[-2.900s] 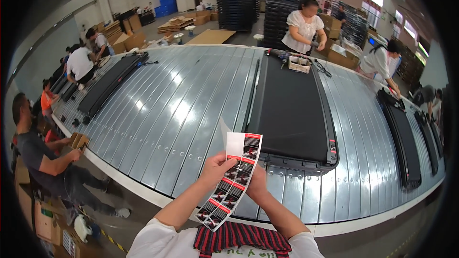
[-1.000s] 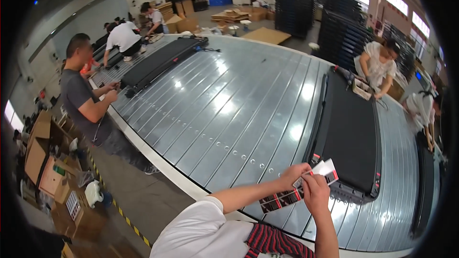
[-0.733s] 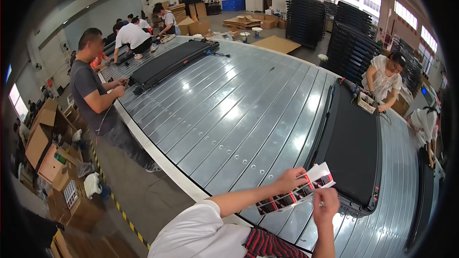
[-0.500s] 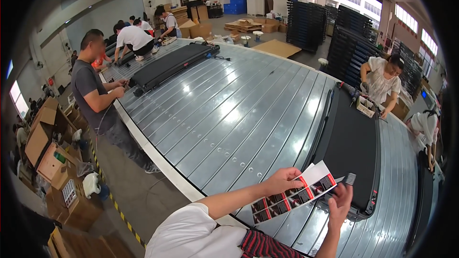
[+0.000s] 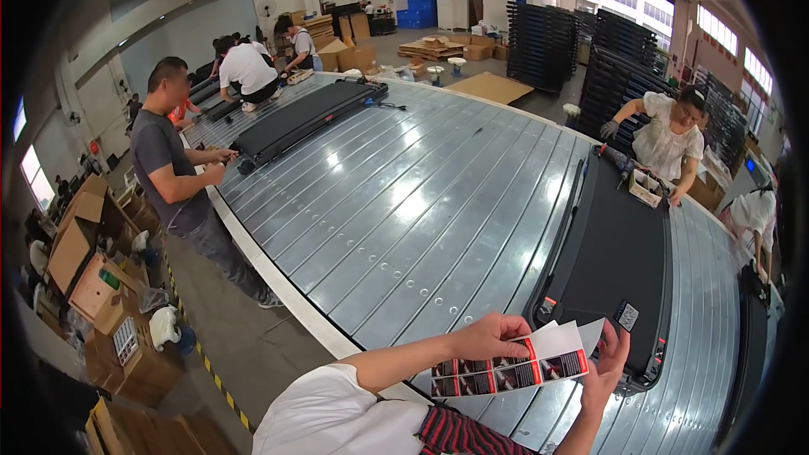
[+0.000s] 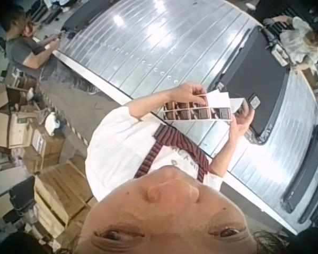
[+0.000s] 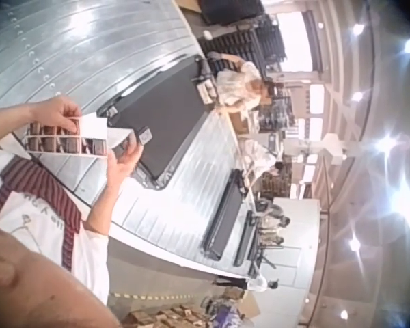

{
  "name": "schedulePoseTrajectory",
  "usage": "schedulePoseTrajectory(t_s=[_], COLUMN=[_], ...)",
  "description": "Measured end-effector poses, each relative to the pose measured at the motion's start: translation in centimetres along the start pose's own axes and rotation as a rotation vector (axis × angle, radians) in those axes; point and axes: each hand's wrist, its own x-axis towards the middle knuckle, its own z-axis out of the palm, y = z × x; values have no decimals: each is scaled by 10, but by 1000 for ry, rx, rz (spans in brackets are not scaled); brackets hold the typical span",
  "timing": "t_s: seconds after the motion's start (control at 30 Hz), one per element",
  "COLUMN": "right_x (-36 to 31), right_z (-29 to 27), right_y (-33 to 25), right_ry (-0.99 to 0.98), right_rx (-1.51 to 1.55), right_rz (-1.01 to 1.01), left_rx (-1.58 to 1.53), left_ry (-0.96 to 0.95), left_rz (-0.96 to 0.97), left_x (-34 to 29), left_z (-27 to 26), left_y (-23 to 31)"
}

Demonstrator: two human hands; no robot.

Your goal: Apply adhesive warning and informational labels to treadmills on a moving assembly line.

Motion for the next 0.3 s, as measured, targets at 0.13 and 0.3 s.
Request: schedulePoseTrajectory(t_s=[0.13, 0.3], right_x=[-1, 1], right_z=[-2, -15], right_y=[-4, -20], right_ry=[-16, -160], right_rx=[-268, -134], right_rz=[-138, -53], left_rx=[-65, -65], left_ry=[-34, -14], left_rz=[-43, -32], left_x=[-1, -2], left_z=[1, 1], left_y=[0, -2])
